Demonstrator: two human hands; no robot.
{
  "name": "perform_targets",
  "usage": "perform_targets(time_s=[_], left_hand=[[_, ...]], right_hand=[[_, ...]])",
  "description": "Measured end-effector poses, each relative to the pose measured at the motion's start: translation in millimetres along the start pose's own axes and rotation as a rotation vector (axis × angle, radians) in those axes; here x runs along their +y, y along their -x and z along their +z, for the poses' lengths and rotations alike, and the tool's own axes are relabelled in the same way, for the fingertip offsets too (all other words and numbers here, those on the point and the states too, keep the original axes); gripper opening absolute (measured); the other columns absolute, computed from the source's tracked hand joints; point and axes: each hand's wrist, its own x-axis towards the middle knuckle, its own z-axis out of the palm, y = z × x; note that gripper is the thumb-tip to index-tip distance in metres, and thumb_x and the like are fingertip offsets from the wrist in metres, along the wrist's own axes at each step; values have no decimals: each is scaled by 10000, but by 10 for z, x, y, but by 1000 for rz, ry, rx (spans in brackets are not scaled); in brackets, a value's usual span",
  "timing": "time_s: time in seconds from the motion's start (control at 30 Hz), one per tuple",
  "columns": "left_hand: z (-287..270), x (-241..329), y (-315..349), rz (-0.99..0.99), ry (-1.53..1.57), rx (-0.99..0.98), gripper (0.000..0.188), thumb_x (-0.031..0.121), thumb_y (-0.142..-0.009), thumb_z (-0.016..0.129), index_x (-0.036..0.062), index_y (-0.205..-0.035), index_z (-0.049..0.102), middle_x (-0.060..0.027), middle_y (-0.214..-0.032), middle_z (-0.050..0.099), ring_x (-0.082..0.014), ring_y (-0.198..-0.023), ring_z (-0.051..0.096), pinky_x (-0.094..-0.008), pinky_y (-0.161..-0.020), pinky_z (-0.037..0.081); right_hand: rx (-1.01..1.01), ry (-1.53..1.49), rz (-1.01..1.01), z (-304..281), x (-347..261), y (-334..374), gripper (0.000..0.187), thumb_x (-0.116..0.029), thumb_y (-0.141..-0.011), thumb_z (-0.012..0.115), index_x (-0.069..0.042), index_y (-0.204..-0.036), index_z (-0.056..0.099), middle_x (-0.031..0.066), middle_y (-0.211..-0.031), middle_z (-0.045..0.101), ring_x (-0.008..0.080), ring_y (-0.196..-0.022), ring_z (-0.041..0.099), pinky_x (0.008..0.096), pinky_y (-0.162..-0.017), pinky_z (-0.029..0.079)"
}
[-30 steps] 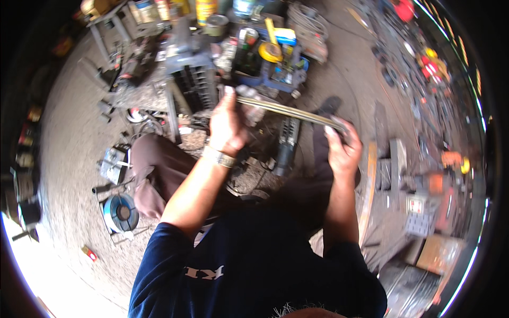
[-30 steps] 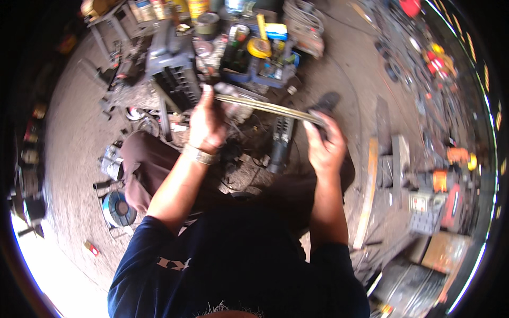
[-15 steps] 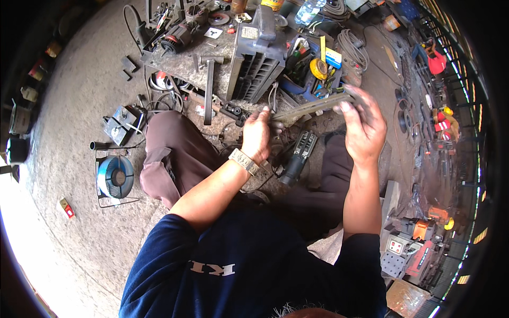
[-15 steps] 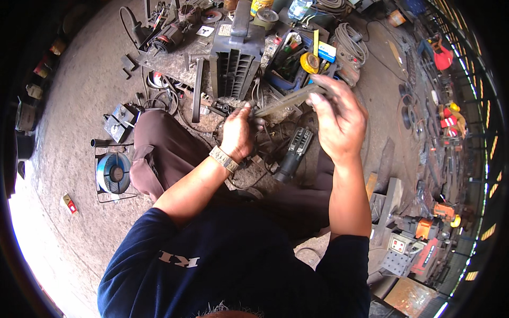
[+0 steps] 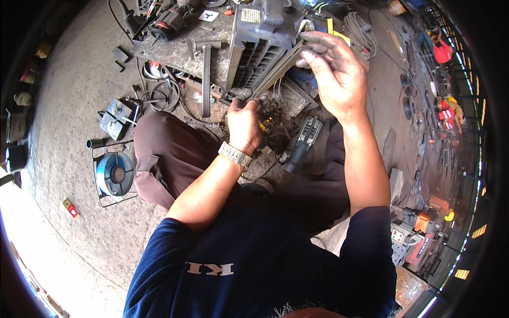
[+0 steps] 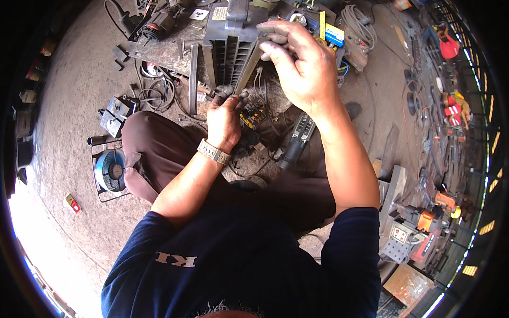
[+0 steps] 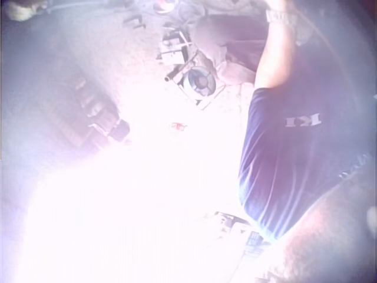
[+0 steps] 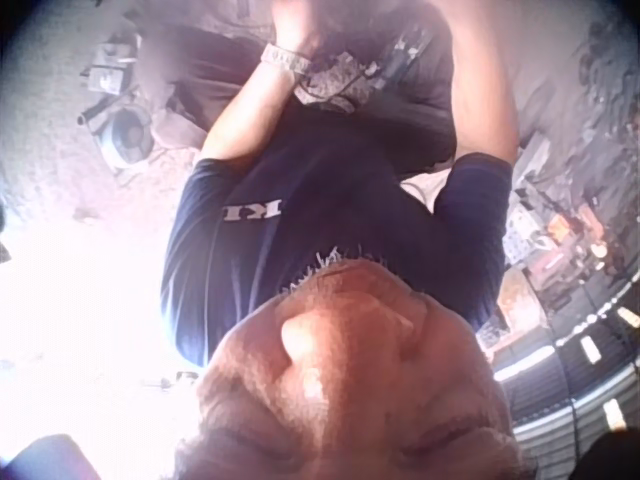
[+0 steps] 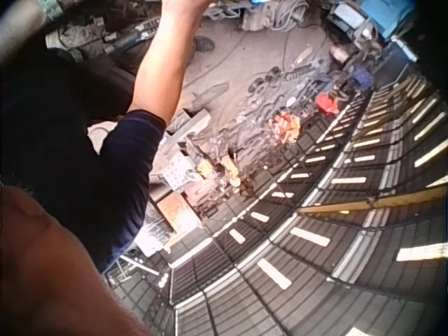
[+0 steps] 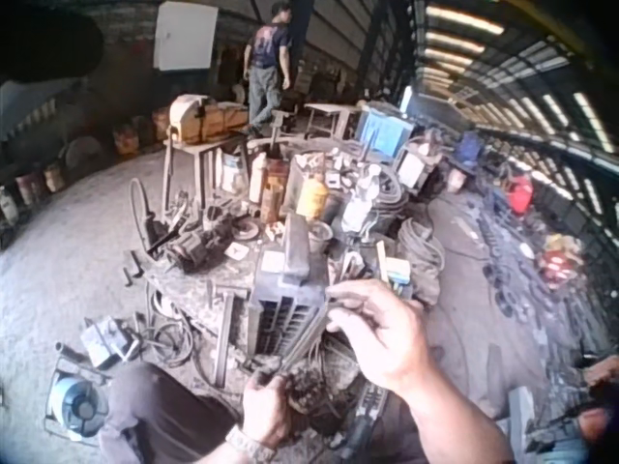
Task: The person sits on the floor in a workshop and repairs a power tool. They use a metal file to smooth the blade, wipe the housing with a cloth, and use a T-handle wrench to tighten screws on the tool's casing.
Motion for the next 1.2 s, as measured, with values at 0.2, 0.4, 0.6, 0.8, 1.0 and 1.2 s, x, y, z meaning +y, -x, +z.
perform_targets(time_s=[0.2, 0.4, 0.6, 0.8, 1.0, 1.2], left_hand=[[-97, -99, -137, 80, -302, -7, 134, -60, -971, 615, -34, -1099, 638, -109, -999, 717, -187, -905, 705, -309, -834, 583], [-182, -235, -126, -8, -466, 18, 148, -26, -977, 642, -57, -1120, 657, -108, -989, 724, -183, -867, 695, -293, -809, 561], [-107, -240, -141, -31, -346, 42, 131, 11, -1000, 634, -56, -1112, 627, -115, -959, 714, -193, -777, 711, -297, -702, 589], [-157, -375, -392, 95, -422, 174, 156, 54, -1008, 653, -54, -1118, 627, -97, -893, 706, -157, -664, 668, -292, -595, 553], [-160, -390, -440, 89, -421, 168, 156, 67, -1008, 665, -46, -1113, 644, -84, -890, 704, -139, -624, 628, -286, -562, 519], [-160, -451, -475, 118, -468, 248, 163, 75, -1007, 671, -42, -1118, 645, -71, -901, 705, -122, -674, 615, -283, -595, 507]], right_hand=[[-56, 46, 31, 11, 25, -22, 240, 10, -958, 684, -3, -1198, 695, 91, -983, 775, 120, -865, 741, 268, -779, 592], [-85, 110, 27, -144, 2, 329, 214, 40, -941, 700, 17, -1153, 698, 96, -990, 766, 129, -893, 740, 277, -796, 595], [-27, 134, 59, -117, 54, 414, 218, 33, -938, 703, 17, -1155, 694, 97, -983, 765, 131, -872, 737, 280, -782, 588], [-63, 149, -28, 46, 79, 218, 212, 26, -951, 688, 10, -1163, 679, 103, -972, 771, 138, -889, 752, 281, -787, 596], [-96, 316, -75, 83, 72, 88, 211, -24, -939, 721, -20, -1148, 688, 126, -1005, 777, 202, -893, 774, 303, -774, 603], [-81, 291, -71, 111, 145, 85, 207, -34, -937, 725, -27, -1142, 691, 130, -1008, 772, 208, -882, 773, 312, -766, 605]])
